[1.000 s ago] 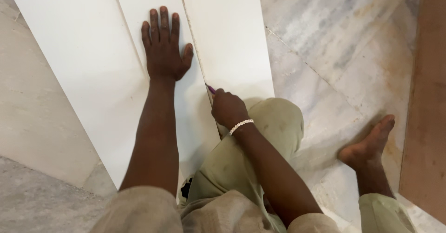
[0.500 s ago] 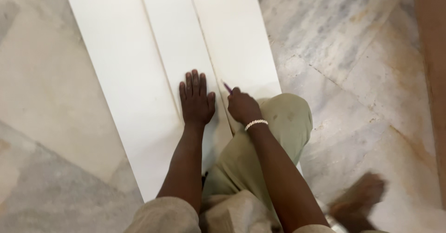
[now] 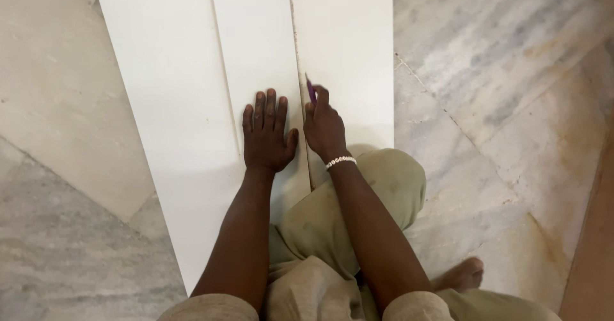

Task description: The person measures boards using a tape measure and marks them with a pen while sitting on the floor.

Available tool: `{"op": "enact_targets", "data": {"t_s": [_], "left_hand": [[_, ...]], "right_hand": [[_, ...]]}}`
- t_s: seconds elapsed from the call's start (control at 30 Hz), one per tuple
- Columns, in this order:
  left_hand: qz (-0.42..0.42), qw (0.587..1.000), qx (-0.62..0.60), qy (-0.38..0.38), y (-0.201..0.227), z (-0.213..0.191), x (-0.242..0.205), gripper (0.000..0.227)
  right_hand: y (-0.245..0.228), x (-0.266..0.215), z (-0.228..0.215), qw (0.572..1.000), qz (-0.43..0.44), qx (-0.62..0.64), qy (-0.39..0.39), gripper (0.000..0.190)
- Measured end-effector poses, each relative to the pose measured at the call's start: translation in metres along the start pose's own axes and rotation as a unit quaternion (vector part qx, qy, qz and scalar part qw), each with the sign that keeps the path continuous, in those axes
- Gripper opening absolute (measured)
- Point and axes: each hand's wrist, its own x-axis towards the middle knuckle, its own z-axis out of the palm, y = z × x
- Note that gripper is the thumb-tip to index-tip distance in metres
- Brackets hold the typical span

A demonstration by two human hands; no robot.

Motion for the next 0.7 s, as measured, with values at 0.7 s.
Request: {"op": "enact_targets", "data": {"t_s": [0.7], "left_hand": [[-0.014, 1.0, -0.013, -0.019, -0.014, 0.013, 0.01, 0.059]], "right_hand": [[-0.028, 0.07, -0.025, 0.976, 0.044, -0.157, -0.146, 0.022]]}}
